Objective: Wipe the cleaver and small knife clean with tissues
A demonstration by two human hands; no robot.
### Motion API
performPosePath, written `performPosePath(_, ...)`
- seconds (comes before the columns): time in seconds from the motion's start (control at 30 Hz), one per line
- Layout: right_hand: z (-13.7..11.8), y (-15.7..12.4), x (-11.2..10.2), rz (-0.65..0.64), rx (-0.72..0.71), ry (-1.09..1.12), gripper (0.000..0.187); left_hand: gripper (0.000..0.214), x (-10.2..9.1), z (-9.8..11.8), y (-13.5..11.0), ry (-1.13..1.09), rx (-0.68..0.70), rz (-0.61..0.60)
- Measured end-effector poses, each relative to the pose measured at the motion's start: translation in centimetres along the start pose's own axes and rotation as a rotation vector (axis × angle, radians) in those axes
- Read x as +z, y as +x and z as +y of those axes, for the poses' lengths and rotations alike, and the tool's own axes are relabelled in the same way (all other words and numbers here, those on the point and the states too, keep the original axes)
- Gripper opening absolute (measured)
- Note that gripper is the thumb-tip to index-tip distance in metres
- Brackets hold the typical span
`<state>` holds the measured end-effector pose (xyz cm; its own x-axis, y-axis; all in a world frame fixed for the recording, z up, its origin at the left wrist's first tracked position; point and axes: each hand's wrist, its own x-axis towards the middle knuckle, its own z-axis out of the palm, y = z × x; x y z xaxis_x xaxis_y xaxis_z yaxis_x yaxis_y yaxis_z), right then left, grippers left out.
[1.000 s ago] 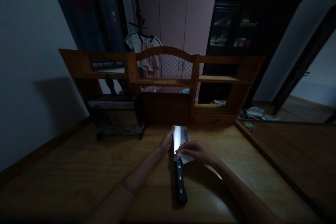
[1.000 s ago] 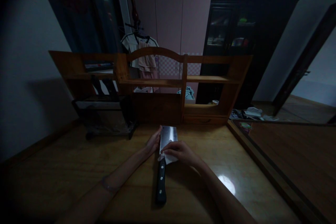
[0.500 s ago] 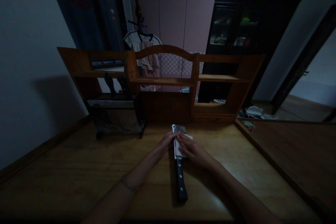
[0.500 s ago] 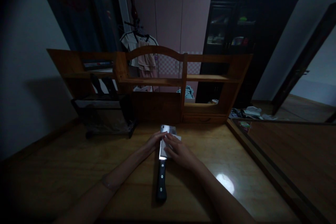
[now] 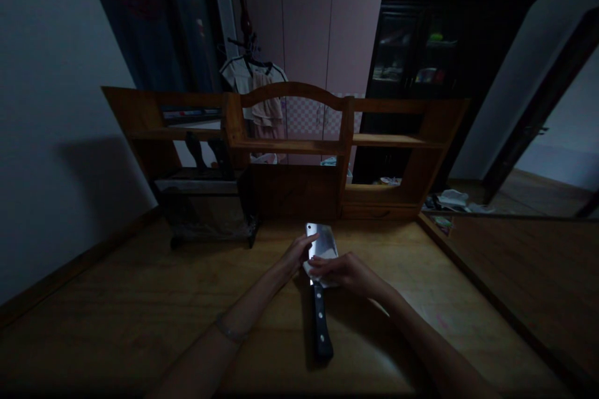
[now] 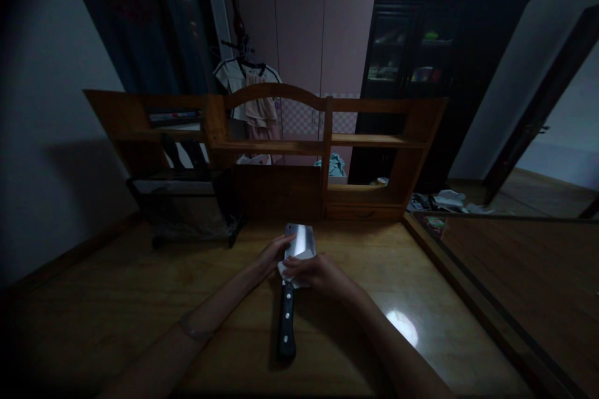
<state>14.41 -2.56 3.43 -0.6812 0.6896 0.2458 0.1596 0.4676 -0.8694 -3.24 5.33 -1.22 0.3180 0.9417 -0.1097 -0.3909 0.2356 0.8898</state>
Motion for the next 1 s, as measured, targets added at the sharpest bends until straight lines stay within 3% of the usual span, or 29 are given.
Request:
performPosePath(0.23, -0.1, -0.9, -1.9, 0.011, 0.068, -0.167, 0.025, 0.035, 0.4, 0.5, -0.7, -0.004, -0.014, -0.032)
performPosePath(0.43, 1.5, -0.6, -1.7, 0.220, 0.059, -0.304, 0.030, 0.033, 0.8, 1.0, -0.9, -0.017, -0.084, -0.019)
performPosePath(0.57, 0.8, 0.1, -0.1, 0.118, -0.069, -0.258, 0.039, 0.025, 0.7, 0.9, -0.7, -0.030, -0.082, 0.012)
performPosePath(0.7, -0.8, 0.4, 0.3, -0.025, -0.078, -0.130, 0.032, 0.025, 0.7, 0.8, -0.7, -0.028, -0.081, 0.033)
performPosePath(0.83, -1.6, 0.0, -0.8, -0.101, 0.013, -0.012, 0.024, 0.025, 1.1, 1.2, -1.3, -0.051, -0.119, -0.032)
performPosePath(1.0, -0.9, -1.1, -3.2, -0.113, 0.142, 0.056, 0.021, 0.028, 1.6, 2.1, -1.9, -0.030, -0.141, -0.008)
